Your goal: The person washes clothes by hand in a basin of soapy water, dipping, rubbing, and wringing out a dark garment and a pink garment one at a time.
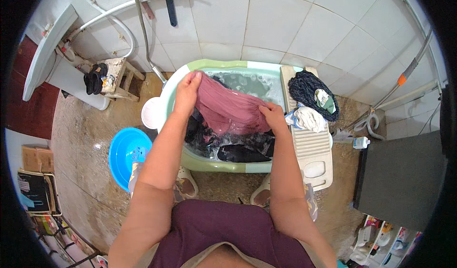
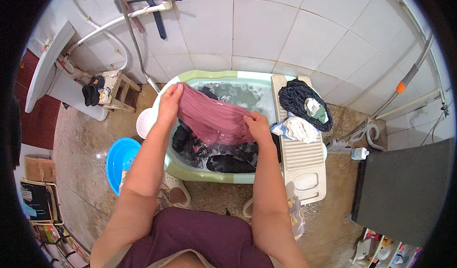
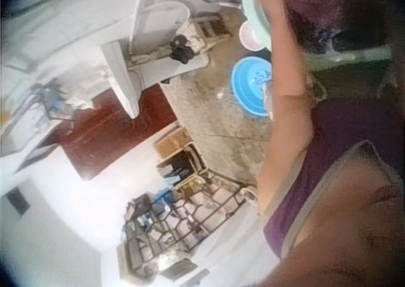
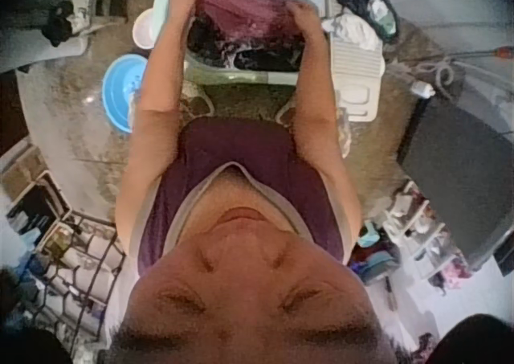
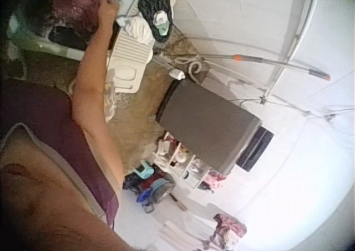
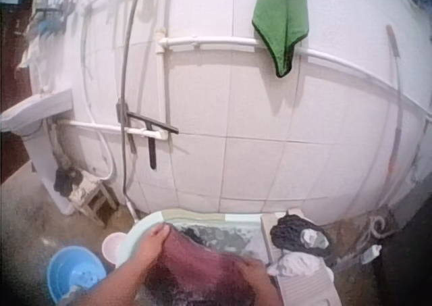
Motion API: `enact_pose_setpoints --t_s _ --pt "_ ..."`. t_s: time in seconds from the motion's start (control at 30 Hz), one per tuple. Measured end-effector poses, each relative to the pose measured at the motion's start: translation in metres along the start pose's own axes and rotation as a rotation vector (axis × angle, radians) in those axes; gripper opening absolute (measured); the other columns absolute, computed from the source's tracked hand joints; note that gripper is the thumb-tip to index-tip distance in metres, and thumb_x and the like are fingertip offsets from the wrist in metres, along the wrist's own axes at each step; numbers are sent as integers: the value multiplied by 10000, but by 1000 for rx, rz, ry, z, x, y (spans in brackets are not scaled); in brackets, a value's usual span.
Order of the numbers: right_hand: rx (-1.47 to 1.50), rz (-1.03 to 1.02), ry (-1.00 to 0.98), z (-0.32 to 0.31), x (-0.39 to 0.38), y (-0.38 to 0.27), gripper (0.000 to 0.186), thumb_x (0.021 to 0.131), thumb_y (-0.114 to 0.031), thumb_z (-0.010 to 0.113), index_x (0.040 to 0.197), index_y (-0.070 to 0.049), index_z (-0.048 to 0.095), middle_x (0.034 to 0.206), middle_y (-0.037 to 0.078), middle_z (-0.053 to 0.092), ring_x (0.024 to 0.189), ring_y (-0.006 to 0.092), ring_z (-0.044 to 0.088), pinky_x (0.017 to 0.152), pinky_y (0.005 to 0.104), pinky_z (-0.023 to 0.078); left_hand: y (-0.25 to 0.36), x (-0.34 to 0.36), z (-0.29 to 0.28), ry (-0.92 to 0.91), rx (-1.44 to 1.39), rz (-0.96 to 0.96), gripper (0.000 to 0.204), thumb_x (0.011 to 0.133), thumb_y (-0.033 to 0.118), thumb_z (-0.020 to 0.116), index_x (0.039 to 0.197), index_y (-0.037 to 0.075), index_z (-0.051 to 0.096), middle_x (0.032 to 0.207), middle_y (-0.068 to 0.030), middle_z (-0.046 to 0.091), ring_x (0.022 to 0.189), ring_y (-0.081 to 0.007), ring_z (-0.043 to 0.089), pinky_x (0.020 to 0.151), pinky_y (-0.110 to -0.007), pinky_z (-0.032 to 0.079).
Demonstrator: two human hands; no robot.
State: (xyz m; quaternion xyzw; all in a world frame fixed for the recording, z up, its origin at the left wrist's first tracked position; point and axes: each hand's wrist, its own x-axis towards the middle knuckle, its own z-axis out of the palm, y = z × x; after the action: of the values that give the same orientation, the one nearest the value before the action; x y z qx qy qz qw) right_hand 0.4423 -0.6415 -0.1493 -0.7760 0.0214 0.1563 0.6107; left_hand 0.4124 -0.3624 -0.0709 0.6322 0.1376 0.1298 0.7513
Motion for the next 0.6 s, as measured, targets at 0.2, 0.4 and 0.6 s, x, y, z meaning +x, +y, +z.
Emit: enact_pose_setpoints --t_s 0.2,0.4,0.6 --pt "-249 -8 -281 -1 -16 -26 386 814 -362 598 809 23 633 706 21 561 661 115 497 623 267 422 84 4 14 -153 154 74 241 864 202 585 990 -2 605 862 -1 596 775 -79 524 703 -220 427" --pt "-249 -32 -224 34 -2 -22 676 875 -579 356 927 28 649 900 153 648 866 254 591 791 363 429 140 -28 54 -389 311 136 199 841 169 610 943 -2 614 826 18 592 760 -59 513 694 -218 424" --pt "287 -9 -303 107 20 32 503 920 -428 377 1122 -11 572 1008 108 618 883 182 578 757 324 439 181 -35 87 -483 296 112 206 824 165 627 940 -6 617 814 10 598 760 -60 529 696 -209 437"
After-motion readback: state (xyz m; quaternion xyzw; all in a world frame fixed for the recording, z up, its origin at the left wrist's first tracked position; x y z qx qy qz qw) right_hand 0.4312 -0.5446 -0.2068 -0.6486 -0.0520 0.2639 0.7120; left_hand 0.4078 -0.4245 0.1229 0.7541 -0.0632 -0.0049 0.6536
